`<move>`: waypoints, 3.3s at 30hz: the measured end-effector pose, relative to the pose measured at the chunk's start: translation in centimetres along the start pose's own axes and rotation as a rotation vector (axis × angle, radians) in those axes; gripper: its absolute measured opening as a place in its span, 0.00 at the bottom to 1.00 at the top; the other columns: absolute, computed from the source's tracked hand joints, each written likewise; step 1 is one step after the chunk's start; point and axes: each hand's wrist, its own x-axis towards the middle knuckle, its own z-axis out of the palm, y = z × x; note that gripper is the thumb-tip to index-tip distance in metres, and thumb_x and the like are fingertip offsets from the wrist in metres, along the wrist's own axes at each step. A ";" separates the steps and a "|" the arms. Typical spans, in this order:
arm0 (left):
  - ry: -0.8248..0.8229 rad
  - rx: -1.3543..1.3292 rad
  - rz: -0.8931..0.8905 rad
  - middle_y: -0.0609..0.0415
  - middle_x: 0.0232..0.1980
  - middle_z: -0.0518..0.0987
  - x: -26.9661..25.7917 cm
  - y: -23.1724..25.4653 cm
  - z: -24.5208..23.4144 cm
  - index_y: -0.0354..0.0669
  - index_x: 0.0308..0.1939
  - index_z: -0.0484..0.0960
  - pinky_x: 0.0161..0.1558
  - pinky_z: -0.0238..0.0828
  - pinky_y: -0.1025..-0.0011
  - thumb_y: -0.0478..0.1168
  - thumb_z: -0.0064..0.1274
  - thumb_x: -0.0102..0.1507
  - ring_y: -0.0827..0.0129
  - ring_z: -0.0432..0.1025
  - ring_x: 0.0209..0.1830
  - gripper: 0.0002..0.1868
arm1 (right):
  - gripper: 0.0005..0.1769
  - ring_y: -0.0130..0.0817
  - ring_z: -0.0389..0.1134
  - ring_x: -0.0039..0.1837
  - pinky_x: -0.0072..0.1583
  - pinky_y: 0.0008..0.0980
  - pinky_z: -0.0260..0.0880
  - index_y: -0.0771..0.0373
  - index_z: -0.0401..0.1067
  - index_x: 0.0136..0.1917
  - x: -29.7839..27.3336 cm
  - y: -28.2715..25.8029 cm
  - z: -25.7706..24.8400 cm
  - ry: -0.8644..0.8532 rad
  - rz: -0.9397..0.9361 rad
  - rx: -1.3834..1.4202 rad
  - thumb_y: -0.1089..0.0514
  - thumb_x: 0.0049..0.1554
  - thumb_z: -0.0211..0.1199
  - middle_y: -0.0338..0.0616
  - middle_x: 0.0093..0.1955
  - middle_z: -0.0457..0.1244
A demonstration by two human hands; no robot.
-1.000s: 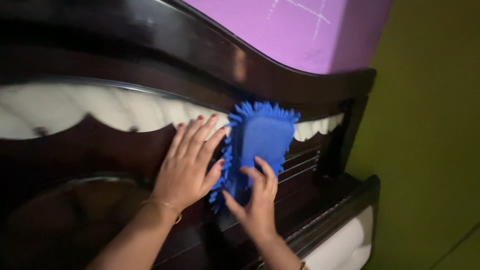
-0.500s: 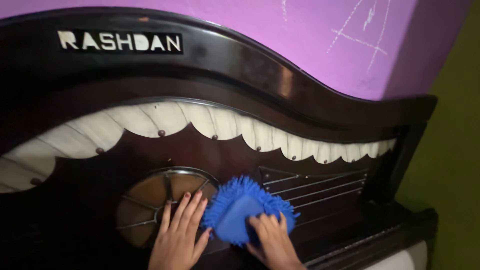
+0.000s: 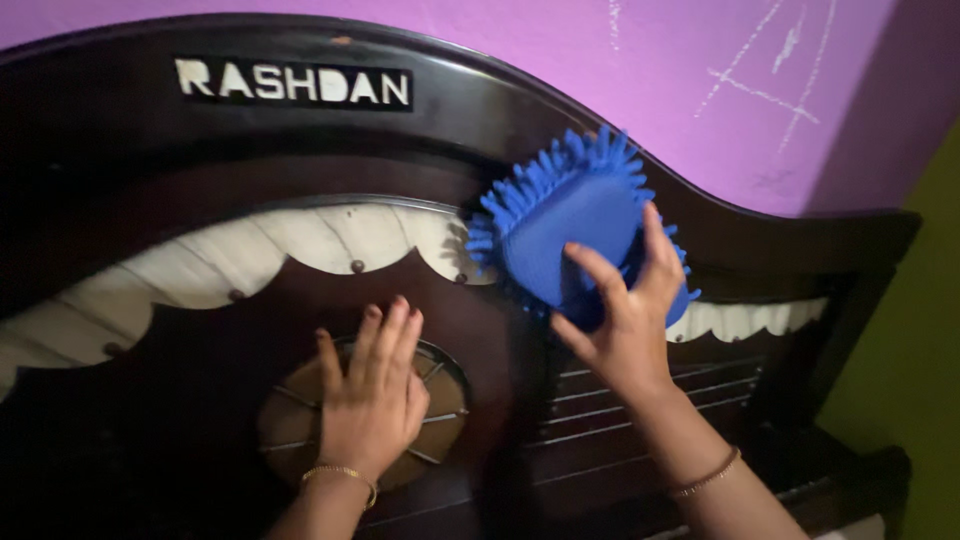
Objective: The person wipes the wooden headboard and base of a bed with a blue microfiber cloth, moving across various decorative sections.
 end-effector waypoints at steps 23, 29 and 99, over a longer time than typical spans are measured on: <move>0.064 0.118 -0.171 0.52 0.80 0.56 1.2 -3.7 -2.4 0.45 0.75 0.59 0.72 0.38 0.26 0.50 0.45 0.65 0.58 0.53 0.79 0.35 | 0.39 0.58 0.53 0.73 0.69 0.70 0.45 0.35 0.74 0.53 -16.4 -0.8 4.8 -0.275 0.018 -0.028 0.46 0.25 0.81 0.54 0.75 0.50; 0.006 0.097 -0.232 0.51 0.80 0.56 1.3 -2.7 -2.4 0.45 0.75 0.59 0.73 0.38 0.28 0.49 0.45 0.65 0.56 0.51 0.80 0.35 | 0.55 0.65 0.48 0.78 0.73 0.66 0.46 0.48 0.60 0.73 -0.5 -1.2 2.1 -0.015 0.075 0.008 0.47 0.34 0.79 0.65 0.81 0.42; -0.682 0.336 -0.099 0.60 0.85 0.41 -1.8 1.4 -2.7 0.54 0.82 0.44 0.70 0.45 0.30 0.77 0.55 0.47 0.57 0.45 0.82 0.67 | 0.50 0.47 0.37 0.85 0.75 0.58 0.38 0.13 0.64 0.71 -17.3 -6.3 5.5 -1.740 0.223 0.251 0.48 0.39 0.77 0.40 0.86 0.41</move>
